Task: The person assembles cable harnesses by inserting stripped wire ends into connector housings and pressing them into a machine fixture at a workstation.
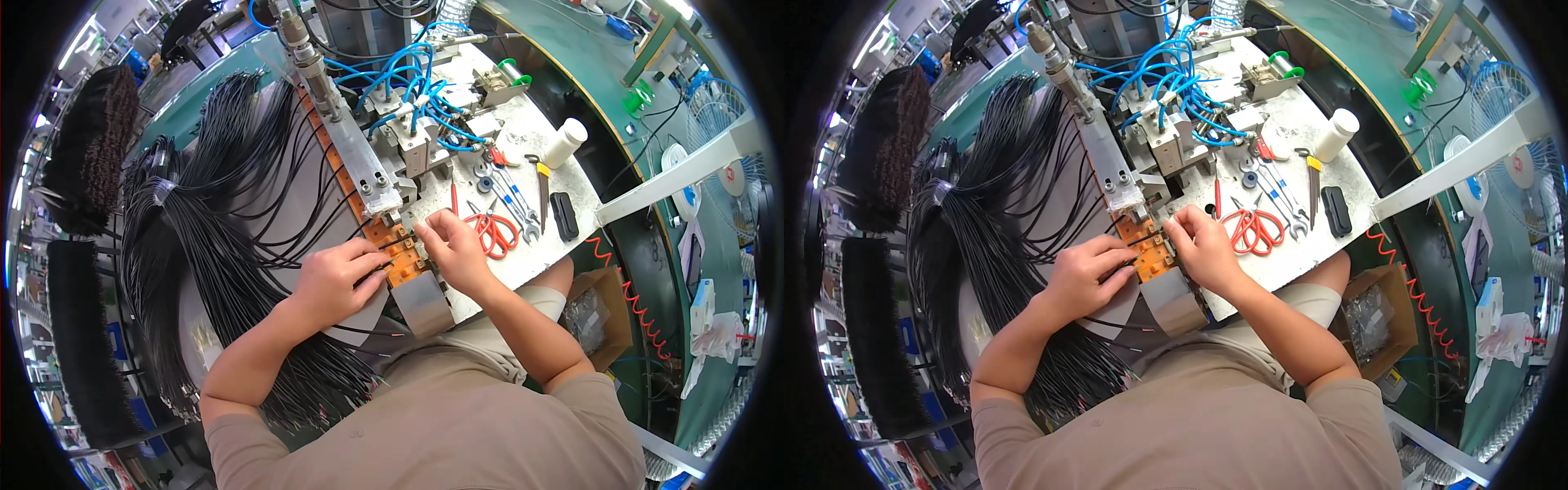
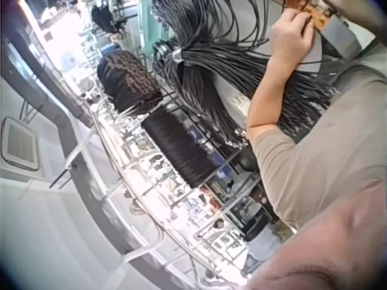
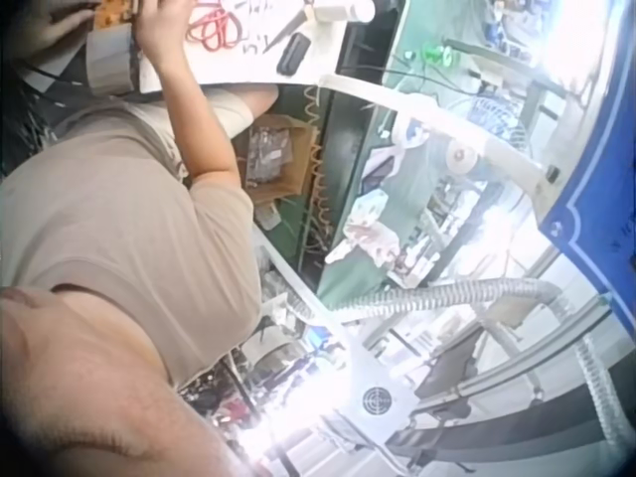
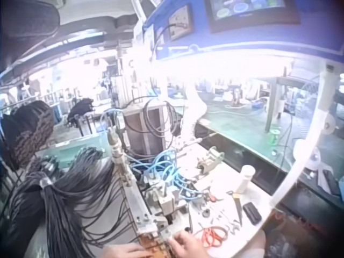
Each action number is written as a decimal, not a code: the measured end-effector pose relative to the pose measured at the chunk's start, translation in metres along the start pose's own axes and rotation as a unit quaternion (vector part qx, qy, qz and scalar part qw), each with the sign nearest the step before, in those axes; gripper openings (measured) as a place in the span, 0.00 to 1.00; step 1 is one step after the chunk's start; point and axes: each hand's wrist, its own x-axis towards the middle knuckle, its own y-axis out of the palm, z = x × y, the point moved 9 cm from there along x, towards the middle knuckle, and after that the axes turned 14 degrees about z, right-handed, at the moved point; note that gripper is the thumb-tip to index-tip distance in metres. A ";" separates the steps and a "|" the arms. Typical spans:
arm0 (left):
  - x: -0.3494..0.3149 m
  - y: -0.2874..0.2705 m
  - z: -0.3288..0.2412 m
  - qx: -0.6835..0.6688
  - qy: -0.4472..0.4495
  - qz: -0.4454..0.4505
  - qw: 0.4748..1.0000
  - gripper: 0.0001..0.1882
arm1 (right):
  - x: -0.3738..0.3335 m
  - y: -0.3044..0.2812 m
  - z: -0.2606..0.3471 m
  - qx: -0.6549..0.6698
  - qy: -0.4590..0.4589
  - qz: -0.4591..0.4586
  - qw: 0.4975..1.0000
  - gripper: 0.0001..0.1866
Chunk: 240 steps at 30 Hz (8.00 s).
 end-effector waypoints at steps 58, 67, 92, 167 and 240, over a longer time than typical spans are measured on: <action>-0.006 0.025 0.035 -0.411 -0.128 0.070 0.900 0.07 | -0.030 0.039 0.060 -0.089 -0.019 0.080 0.993 0.07; -0.007 0.030 0.036 -0.574 -0.138 0.090 0.802 0.06 | -0.024 0.037 0.065 -0.090 -0.119 0.106 0.983 0.07; -0.002 -0.004 0.007 0.106 -0.048 -0.019 0.993 0.09 | 0.007 0.004 -0.016 0.043 0.044 0.024 0.998 0.10; 0.001 -0.002 0.007 0.133 -0.009 0.014 0.991 0.09 | 0.008 0.000 -0.022 0.038 0.066 0.024 0.997 0.12; -0.008 0.024 0.048 -0.463 -0.145 0.038 0.874 0.09 | -0.032 0.040 0.061 -0.113 -0.050 0.062 0.990 0.07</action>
